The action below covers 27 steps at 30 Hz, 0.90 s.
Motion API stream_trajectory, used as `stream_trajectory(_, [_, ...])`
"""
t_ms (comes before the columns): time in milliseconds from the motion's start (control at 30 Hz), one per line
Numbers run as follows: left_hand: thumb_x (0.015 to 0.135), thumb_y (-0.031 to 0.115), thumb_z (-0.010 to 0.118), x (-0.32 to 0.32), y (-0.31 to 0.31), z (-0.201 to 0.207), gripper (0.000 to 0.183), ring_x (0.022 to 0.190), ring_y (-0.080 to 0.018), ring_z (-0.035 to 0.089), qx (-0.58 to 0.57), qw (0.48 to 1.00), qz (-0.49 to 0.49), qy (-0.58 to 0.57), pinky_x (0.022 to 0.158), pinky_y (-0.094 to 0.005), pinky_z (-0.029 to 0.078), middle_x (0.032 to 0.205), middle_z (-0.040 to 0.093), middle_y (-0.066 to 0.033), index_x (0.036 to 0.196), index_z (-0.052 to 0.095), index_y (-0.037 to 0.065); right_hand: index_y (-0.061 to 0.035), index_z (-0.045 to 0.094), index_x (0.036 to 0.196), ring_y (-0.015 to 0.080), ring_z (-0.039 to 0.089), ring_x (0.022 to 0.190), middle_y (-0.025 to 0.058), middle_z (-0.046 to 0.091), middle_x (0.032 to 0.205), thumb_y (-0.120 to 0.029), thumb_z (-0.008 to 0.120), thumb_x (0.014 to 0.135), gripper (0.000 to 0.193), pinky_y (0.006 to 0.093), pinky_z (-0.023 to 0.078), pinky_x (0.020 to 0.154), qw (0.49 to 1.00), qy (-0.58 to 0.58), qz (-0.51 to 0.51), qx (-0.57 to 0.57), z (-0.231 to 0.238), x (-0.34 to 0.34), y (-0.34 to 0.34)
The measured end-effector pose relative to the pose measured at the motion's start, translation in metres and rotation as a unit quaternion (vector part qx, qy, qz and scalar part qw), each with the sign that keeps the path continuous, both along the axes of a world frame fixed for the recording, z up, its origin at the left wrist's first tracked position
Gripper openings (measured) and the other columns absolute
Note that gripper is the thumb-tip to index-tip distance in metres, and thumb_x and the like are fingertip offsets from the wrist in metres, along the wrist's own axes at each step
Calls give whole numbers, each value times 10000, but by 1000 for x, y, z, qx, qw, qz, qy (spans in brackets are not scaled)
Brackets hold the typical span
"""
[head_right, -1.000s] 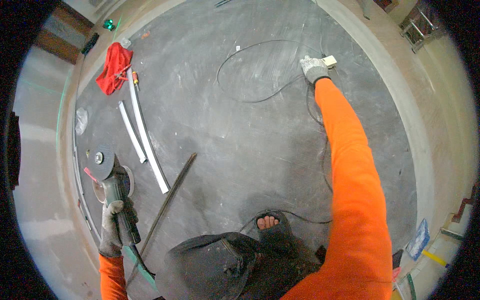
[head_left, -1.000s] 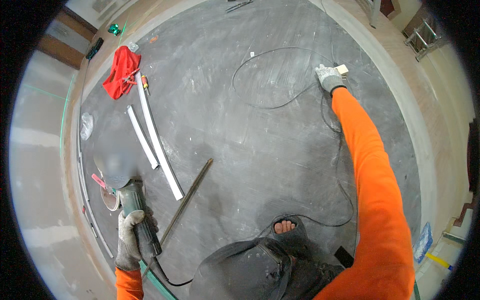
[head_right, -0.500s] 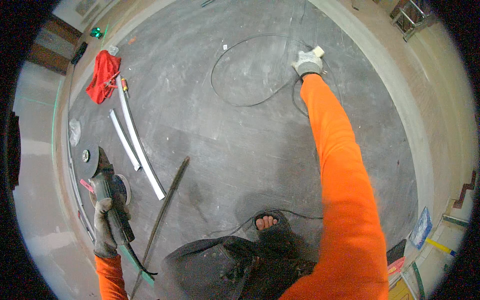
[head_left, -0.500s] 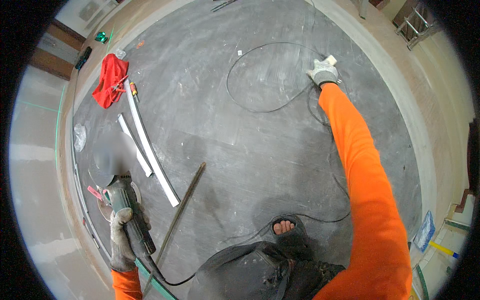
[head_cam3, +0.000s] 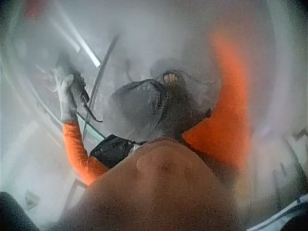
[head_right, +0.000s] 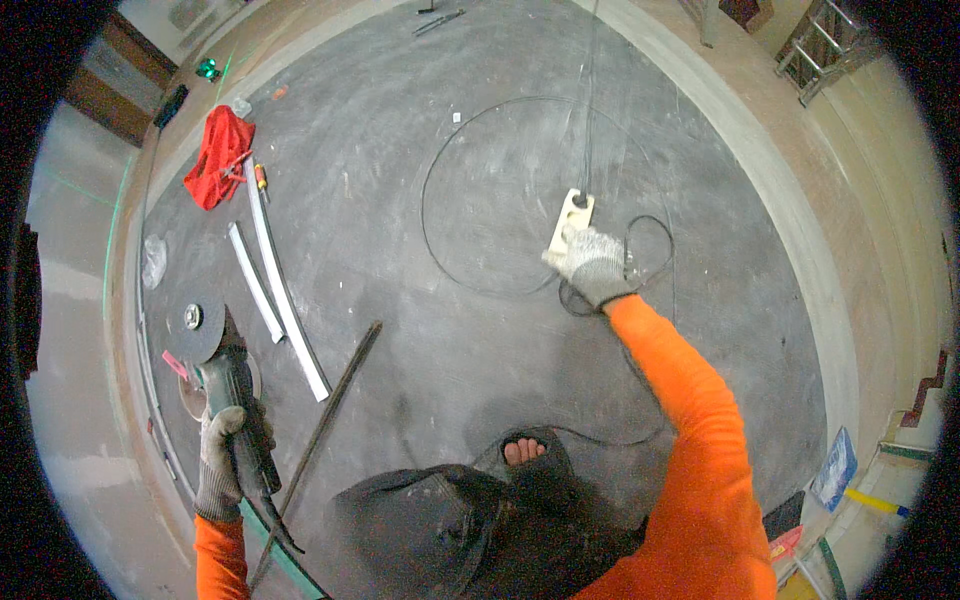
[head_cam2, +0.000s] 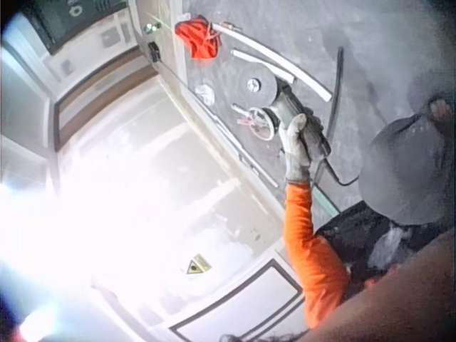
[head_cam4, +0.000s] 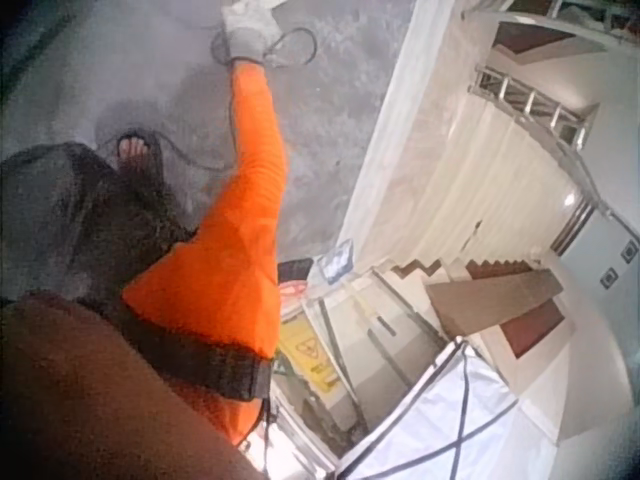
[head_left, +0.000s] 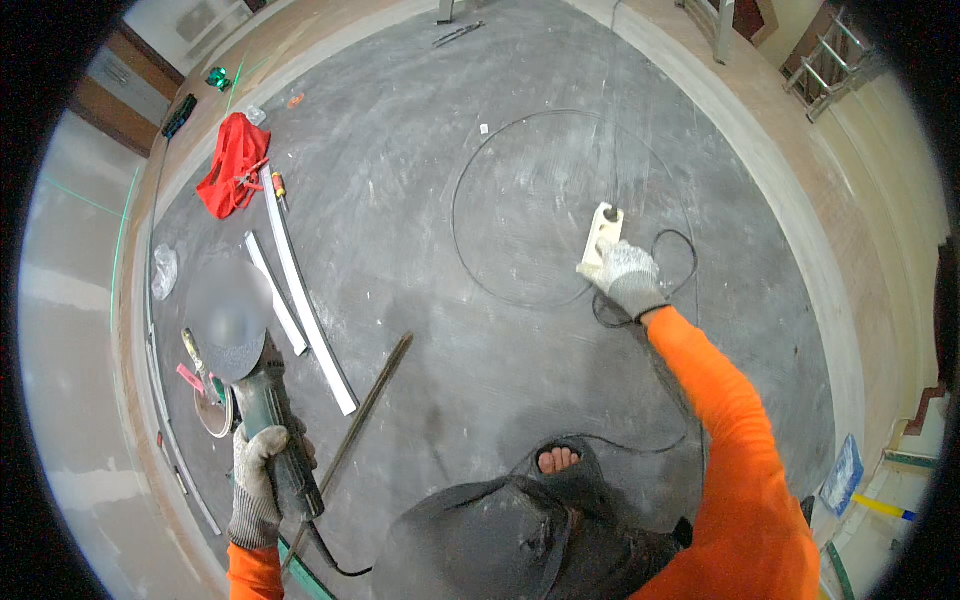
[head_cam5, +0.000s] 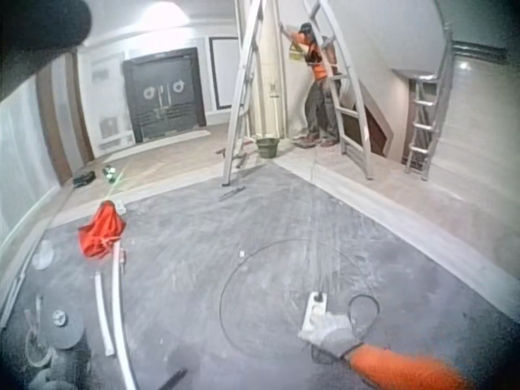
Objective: The person plugs in an angle grinder and cuts a long metal rod into smaller pieces on the floor. They handle the metal rod and the grinder, making several cuts and moving the pieces aside.
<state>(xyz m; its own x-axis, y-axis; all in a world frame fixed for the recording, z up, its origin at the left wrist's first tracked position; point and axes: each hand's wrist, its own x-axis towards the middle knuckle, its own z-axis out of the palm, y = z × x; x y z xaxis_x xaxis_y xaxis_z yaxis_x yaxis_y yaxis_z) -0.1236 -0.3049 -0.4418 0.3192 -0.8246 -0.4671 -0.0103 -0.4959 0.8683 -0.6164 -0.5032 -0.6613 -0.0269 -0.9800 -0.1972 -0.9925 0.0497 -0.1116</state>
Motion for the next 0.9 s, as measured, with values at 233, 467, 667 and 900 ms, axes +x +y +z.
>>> stream_trajectory(233, [858,264,672,-37,-20,-20,445,693,-235,707,6,998,-48,-30,636,-384,610,909,686,-126,1184,587,-26,-72,660,1252,337,744,1037,198,752,1105,-559,707,912,596,461,568,891,990,-99,63,77,12,-7,89])
stream_trajectory(467, [843,244,737,-95,-49,-47,583,867,-238,721,-38,966,-146,208,736,-410,644,1082,681,-151,1319,556,-39,10,517,1338,168,691,917,115,685,1095,-135,581,1037,340,291,553,800,769,-591,-22,243,112,-13,104])
stream_trajectory(667, [902,245,683,-165,-59,-104,576,872,-214,729,-40,900,-190,390,780,-362,624,1283,686,-198,1383,536,-35,22,450,1440,246,708,1087,182,679,1277,-103,579,1009,466,368,576,970,667,-708,-29,231,114,42,121])
stream_trajectory(900, [954,311,655,-176,-38,-158,389,788,-199,721,-16,894,-122,430,754,-343,615,904,732,-117,1171,662,-12,-24,691,1244,316,635,1217,154,654,1308,-266,688,920,404,432,503,1024,968,97,197,119,112,36,116])
